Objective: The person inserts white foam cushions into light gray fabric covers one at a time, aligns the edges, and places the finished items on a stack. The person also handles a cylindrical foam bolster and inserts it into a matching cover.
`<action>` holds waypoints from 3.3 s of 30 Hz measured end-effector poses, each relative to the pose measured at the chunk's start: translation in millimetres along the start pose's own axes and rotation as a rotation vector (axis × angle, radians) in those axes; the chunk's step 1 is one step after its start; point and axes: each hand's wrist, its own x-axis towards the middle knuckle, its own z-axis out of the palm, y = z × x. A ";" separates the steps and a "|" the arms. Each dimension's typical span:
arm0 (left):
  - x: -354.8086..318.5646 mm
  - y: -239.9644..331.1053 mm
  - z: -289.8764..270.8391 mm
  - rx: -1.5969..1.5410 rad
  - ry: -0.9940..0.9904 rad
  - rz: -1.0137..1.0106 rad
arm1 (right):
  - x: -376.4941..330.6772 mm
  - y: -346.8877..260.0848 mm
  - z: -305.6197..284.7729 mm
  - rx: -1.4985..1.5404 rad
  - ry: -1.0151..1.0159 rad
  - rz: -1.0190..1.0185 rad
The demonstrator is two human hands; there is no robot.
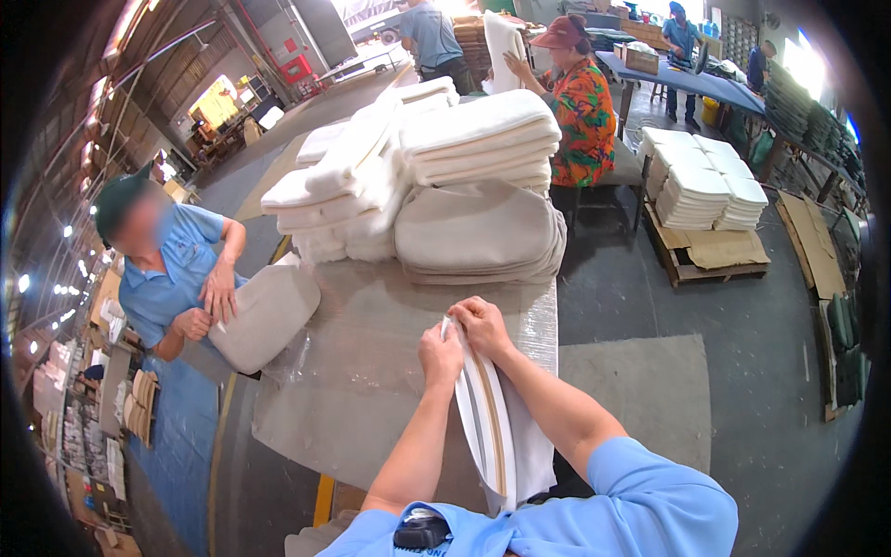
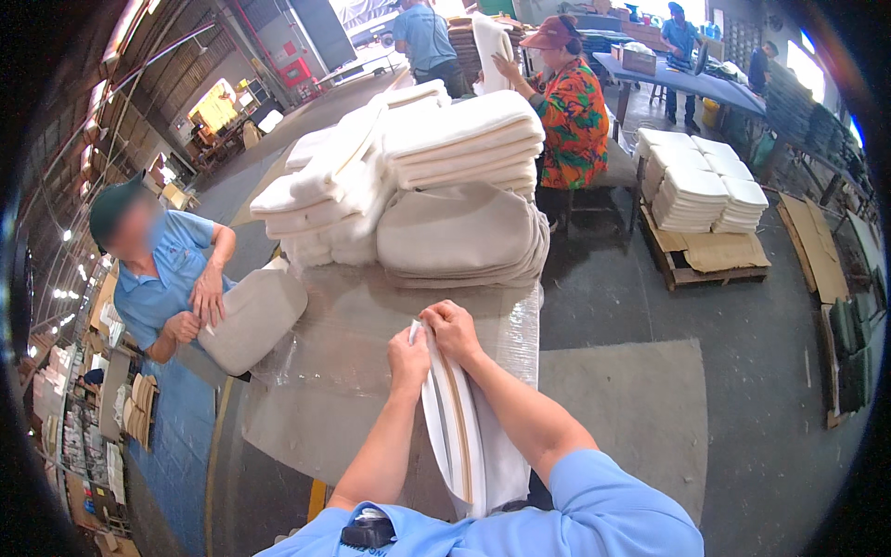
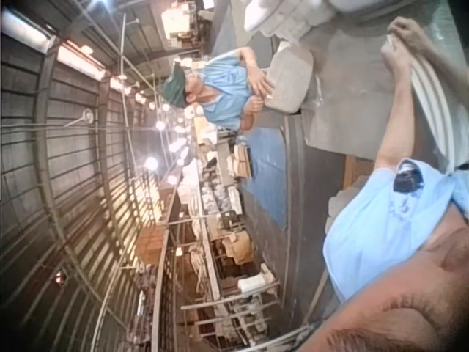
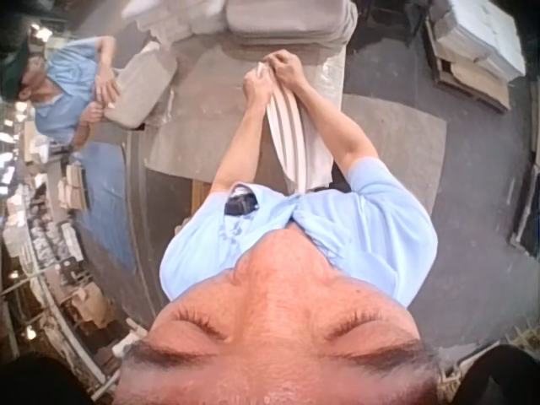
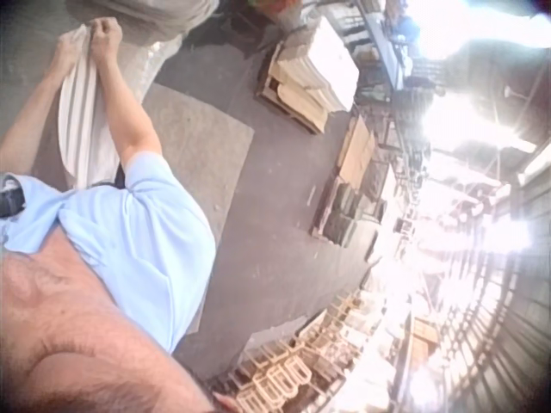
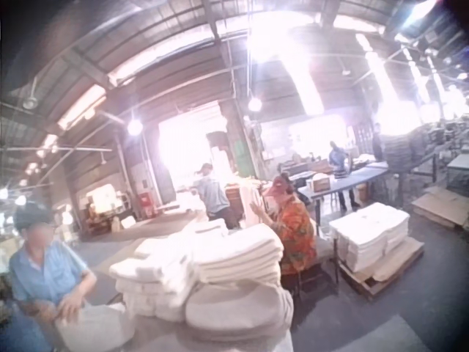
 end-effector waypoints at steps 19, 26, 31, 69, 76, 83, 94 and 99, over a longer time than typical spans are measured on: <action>-30.9 3.2 30.3 -0.213 0.263 0.207 | -24.8 2.9 -5.9 -0.028 0.126 -0.224; -31.5 8.0 17.5 -0.229 0.217 0.277 | -25.2 6.2 -22.5 -0.055 -0.005 -0.352; -19.3 7.8 6.6 -0.204 0.209 0.373 | -12.3 1.2 -53.1 0.326 -0.243 -0.073; -28.4 -115.0 95.8 -1.427 -0.962 -0.847 | -32.6 -39.9 -58.0 0.072 -0.206 -0.564; 43.9 -133.5 83.0 -1.623 -1.001 -0.603 | -26.1 -37.4 -35.6 0.148 -0.278 -0.551; 83.0 -81.1 54.6 -1.194 -0.655 -0.423 | -14.1 -26.7 -22.0 0.168 -0.322 -0.535; 101.0 -41.0 9.8 -0.763 -0.536 0.327 | -5.0 -18.5 -16.3 0.196 -0.419 -0.515; 89.4 -30.9 -6.5 -0.732 -0.489 0.349 | -10.1 -13.3 -6.9 0.224 -0.417 -0.546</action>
